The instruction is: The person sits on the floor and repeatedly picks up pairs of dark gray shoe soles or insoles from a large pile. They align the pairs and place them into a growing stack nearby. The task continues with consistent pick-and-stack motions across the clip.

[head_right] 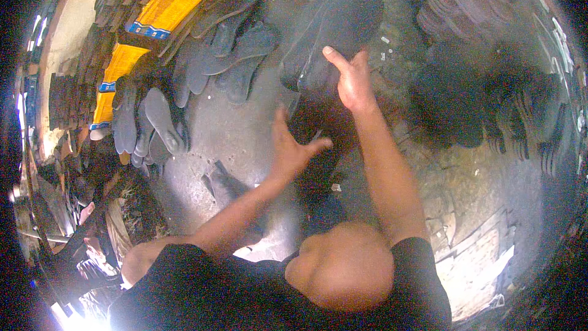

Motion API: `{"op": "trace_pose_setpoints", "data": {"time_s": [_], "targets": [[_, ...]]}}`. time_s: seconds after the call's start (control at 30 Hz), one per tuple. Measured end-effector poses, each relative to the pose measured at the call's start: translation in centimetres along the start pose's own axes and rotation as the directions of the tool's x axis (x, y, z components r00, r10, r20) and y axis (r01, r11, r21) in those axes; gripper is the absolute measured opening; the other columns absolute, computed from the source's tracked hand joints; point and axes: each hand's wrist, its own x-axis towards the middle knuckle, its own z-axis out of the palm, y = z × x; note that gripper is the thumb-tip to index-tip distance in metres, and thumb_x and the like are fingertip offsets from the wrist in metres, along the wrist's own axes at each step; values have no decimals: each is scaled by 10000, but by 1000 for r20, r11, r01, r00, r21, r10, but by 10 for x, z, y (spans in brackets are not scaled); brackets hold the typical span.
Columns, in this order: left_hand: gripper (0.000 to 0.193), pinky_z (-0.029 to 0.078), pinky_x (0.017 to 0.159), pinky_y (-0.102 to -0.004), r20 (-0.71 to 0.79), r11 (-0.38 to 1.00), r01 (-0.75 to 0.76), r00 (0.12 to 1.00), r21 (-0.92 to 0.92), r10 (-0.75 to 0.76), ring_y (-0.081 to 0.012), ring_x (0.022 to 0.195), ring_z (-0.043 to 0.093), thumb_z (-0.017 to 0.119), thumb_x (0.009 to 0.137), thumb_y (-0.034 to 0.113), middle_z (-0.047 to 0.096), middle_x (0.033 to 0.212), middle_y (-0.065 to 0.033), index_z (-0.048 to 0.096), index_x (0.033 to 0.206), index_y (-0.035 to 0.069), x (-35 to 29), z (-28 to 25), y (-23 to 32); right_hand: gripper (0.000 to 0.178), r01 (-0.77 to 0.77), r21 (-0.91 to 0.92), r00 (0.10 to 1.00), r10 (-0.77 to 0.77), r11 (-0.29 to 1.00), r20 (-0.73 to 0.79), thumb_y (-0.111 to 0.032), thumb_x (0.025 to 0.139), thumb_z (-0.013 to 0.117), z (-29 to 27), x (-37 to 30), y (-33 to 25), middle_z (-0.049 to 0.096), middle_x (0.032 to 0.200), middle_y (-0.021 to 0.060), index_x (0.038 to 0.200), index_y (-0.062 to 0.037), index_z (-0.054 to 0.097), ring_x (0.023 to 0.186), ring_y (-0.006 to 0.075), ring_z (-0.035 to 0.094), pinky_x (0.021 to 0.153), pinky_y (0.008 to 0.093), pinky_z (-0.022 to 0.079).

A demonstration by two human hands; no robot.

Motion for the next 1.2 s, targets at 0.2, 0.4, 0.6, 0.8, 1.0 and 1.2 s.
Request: {"op": "trace_pose_setpoints", "data": {"time_s": [0.2,0.4,0.6,0.8,1.0,1.2], "targets": [[1013,384,1113,-567,307,1000,19,952,-19,-12,-494,1358,425,913,737,290,443,1484,-250,363,1536,-2,9,29,-26,496,260,-512,942,-330,819,-50,-274,943,789,-8,10,-53,694,1246,153,1302,13,605,1116,290,653,1013,426,488],[1014,357,1123,-629,561,963,-51,820,265,-111,-439,1463,366,942,662,392,389,1583,-211,447,1502,112,78,13,-14,471,227,-805,933,-358,548,19,-159,955,731,-15,-39,-141,666,1298,136,1352,46,582,1178,243,609,1078,379,427],[1037,406,1130,-526,240,983,178,953,46,-184,-415,1356,492,910,699,516,547,1427,-237,437,1500,57,82,-8,-106,602,39,-718,936,-278,695,-218,-224,933,782,-40,-119,-28,602,1376,189,1392,62,517,1256,325,584,1142,436,395],[888,375,1115,-585,-105,946,154,986,285,-129,-413,1374,441,848,781,508,498,1471,-208,486,1457,60,158,-73,-95,807,-96,-917,988,-79,387,-137,-468,928,739,-80,-112,27,507,1508,274,1480,45,450,1397,454,475,1162,492,386],[930,271,1225,-595,-185,851,141,981,507,-52,-394,1566,208,761,887,479,316,1648,-201,329,1569,17,321,-110,-145,708,43,-950,992,127,-310,3,-378,810,822,-42,-93,6,606,1212,217,1304,25,515,1160,405,589,967,534,489],[894,287,1207,-617,33,739,223,948,636,-315,-402,1525,316,729,919,487,337,1625,-266,347,1594,42,367,-128,-151,740,96,-931,994,84,-353,70,-356,788,861,-45,-105,21,603,1155,146,1367,-61,509,1102,349,603,885,484,481]]}}
